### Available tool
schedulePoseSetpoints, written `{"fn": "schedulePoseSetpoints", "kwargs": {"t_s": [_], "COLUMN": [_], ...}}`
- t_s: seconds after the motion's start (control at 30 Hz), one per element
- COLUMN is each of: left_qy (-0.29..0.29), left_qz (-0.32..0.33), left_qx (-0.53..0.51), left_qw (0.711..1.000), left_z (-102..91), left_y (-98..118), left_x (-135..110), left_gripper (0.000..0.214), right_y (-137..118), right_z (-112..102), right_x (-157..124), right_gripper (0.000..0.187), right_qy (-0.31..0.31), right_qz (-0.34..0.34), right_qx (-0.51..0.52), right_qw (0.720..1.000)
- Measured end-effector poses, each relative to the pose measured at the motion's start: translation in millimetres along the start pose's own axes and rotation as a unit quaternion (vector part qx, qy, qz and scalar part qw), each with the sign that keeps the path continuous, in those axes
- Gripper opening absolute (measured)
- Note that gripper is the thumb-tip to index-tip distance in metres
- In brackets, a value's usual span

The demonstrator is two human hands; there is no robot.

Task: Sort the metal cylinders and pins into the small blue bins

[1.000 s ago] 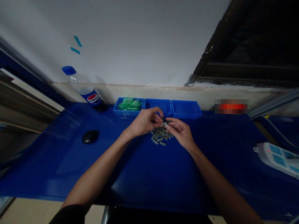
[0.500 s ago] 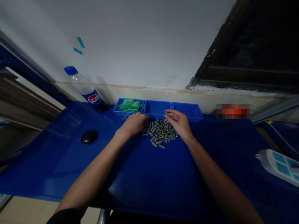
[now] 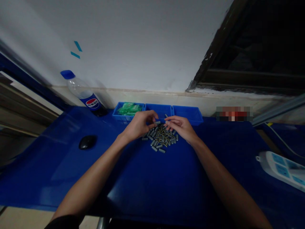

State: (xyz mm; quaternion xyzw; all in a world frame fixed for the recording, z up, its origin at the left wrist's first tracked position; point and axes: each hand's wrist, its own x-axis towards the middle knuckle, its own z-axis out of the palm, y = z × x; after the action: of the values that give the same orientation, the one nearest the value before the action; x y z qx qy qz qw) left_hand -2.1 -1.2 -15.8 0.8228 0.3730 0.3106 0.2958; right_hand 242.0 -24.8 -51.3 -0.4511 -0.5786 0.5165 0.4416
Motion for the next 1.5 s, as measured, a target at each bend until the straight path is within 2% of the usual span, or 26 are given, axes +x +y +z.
{"fn": "schedulePoseSetpoints", "kwargs": {"t_s": [0.17,0.33,0.4,0.5,0.63,0.73,0.87,1.07,1.17,1.27,1.33,1.5], "left_qy": [0.044,0.044,0.022,-0.037,-0.146,-0.203,-0.216,-0.197,-0.163,-0.086,-0.035,0.02], "left_qz": [0.03,0.041,0.028,-0.018,-0.084,-0.116,-0.129,-0.139,-0.13,-0.085,-0.063,-0.073], "left_qx": [-0.06,-0.052,-0.016,0.102,0.243,0.266,0.291,0.295,0.257,0.145,0.04,-0.151], "left_qw": [0.997,0.997,0.999,0.994,0.955,0.935,0.923,0.925,0.944,0.982,0.997,0.986], "left_z": [9.2,13.9,11.9,4.6,-5.1,-5.2,3.0,2.1,-5.8,-9.1,-6.6,8.1], "left_y": [7.3,9.7,11.0,11.8,9.3,5.5,0.2,-0.4,2.7,5.9,7.5,9.4], "left_x": [0.3,0.6,0.2,-3.0,-9.9,-12.2,-11.7,-10.2,-7.1,-3.5,-1.6,1.7], "left_gripper": [0.027,0.028,0.028,0.029,0.031,0.033,0.038,0.044,0.046,0.034,0.021,0.018], "right_y": [-5.8,-4.0,-2.3,-0.4,0.0,-0.3,0.7,1.6,1.6,1.5,0.8,-3.7], "right_z": [8.7,14.4,14.0,11.4,7.5,6.3,5.3,0.5,-1.1,-1.2,-0.3,4.6], "right_x": [-2.8,-2.3,-0.7,1.6,1.6,0.4,0.1,-1.0,-1.6,-1.5,-1.7,-5.5], "right_gripper": [0.026,0.025,0.024,0.023,0.031,0.037,0.03,0.023,0.021,0.02,0.021,0.031], "right_qy": [-0.049,-0.032,-0.01,0.038,0.08,0.081,0.073,0.072,0.065,0.051,0.033,-0.023], "right_qz": [0.015,0.013,0.012,0.004,-0.006,-0.003,-0.003,0.007,0.008,0.01,0.015,0.058], "right_qx": [0.043,0.065,0.052,0.032,0.026,0.025,0.022,0.009,0.014,0.018,0.02,0.075], "right_qw": [0.998,0.997,0.998,0.999,0.996,0.996,0.997,0.997,0.998,0.999,0.999,0.995]}}
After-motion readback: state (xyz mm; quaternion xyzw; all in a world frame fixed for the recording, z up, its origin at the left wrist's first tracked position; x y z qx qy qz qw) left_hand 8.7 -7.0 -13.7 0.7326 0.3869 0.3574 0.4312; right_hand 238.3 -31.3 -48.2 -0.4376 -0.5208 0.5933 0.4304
